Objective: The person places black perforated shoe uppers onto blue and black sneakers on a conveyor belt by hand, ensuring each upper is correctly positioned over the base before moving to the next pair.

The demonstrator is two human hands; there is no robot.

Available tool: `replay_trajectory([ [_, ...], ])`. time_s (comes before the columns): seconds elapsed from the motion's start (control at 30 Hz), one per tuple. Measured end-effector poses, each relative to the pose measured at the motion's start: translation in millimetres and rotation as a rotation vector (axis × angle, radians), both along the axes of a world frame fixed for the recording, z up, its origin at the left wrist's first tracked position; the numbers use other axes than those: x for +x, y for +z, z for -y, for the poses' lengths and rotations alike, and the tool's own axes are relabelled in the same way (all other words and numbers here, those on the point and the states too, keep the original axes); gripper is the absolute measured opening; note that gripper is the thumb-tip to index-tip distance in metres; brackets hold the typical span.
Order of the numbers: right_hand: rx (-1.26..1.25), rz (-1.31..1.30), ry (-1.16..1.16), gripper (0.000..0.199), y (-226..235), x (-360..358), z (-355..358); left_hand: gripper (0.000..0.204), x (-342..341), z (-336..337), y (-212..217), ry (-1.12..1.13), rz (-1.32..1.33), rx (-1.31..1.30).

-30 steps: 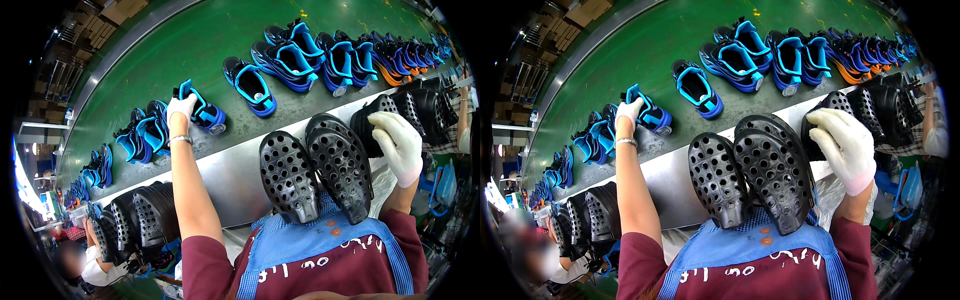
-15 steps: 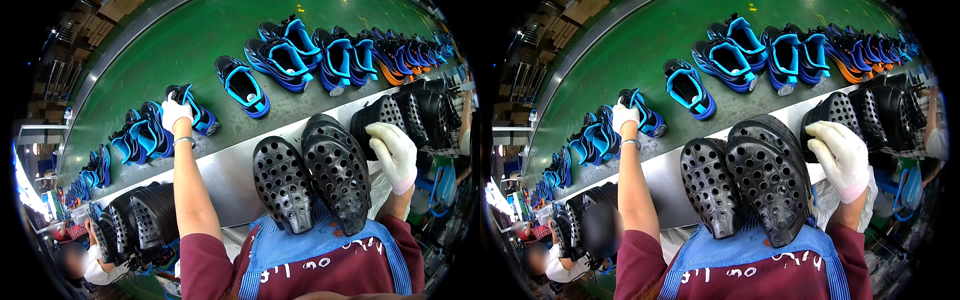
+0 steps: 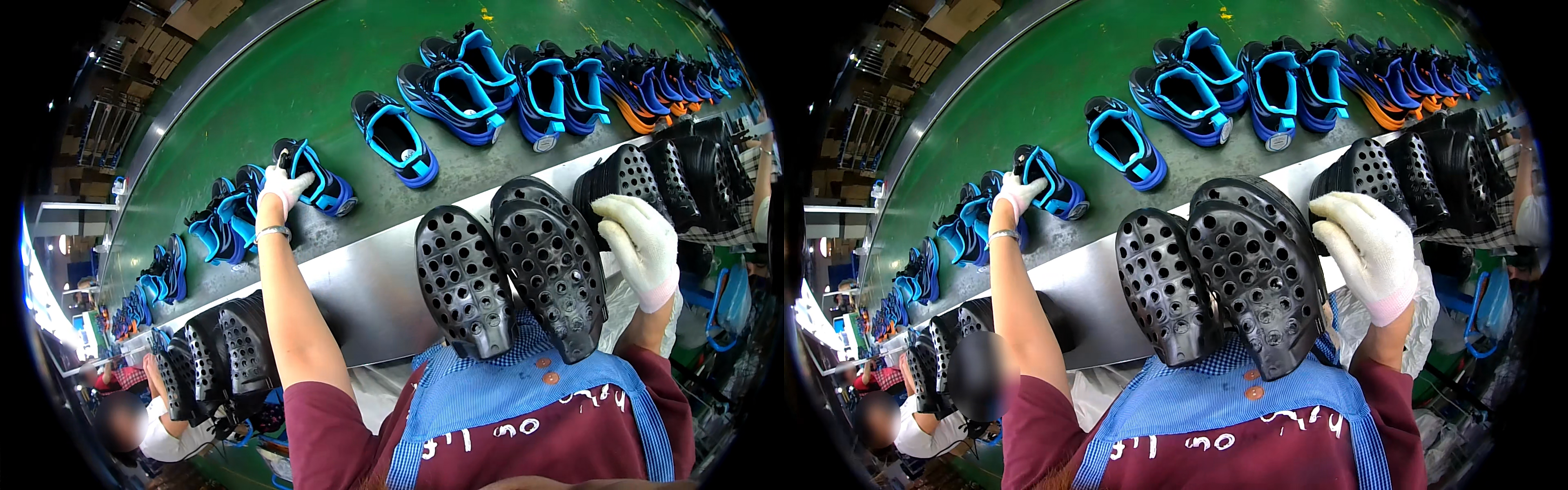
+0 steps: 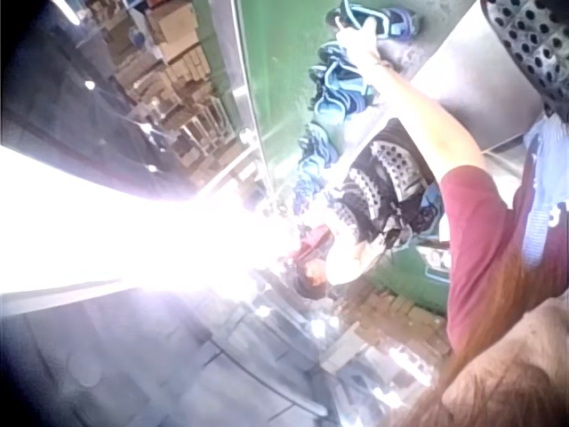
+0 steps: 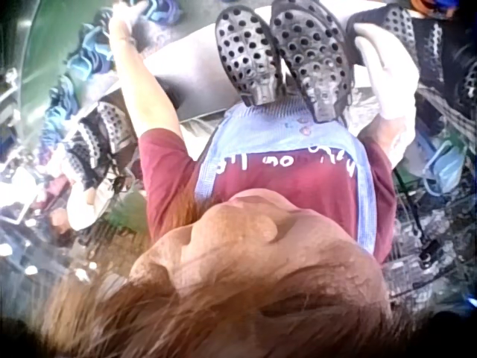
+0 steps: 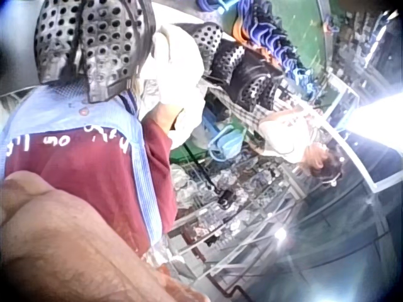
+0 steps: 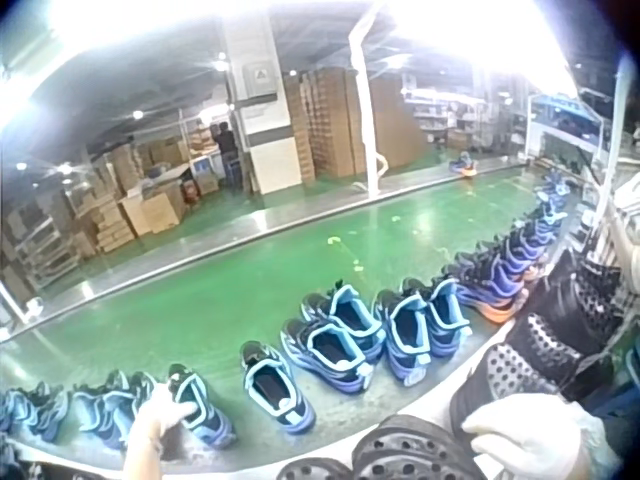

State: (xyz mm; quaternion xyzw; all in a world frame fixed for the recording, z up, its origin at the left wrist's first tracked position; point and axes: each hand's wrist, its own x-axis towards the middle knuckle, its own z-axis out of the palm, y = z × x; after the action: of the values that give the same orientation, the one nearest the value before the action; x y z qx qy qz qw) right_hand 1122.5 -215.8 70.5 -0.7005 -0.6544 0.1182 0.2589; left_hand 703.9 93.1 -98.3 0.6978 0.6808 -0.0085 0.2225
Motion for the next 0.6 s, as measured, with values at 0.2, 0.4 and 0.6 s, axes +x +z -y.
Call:
replay_trajectory([
  [0.2, -0.013, 0.022, 0.035, 0.017, -2.5, -8.4, -10.0, 0.075, 9.8, 10.4, -0.9, 0.092, 0.041, 0.066],
  [0.4, -0.018, 0.027, 0.024, 0.017, -4.1, -10.6, -14.5, 0.061, 20.6, 16.8, -7.9, 0.116, -0.001, 0.104],
  [0.6, 0.023, 0.014, 0.027, 0.018, 6.4, -10.5, -7.4, 0.060, 32.8, 30.1, 7.7, 0.225, -0.014, 0.157],
])
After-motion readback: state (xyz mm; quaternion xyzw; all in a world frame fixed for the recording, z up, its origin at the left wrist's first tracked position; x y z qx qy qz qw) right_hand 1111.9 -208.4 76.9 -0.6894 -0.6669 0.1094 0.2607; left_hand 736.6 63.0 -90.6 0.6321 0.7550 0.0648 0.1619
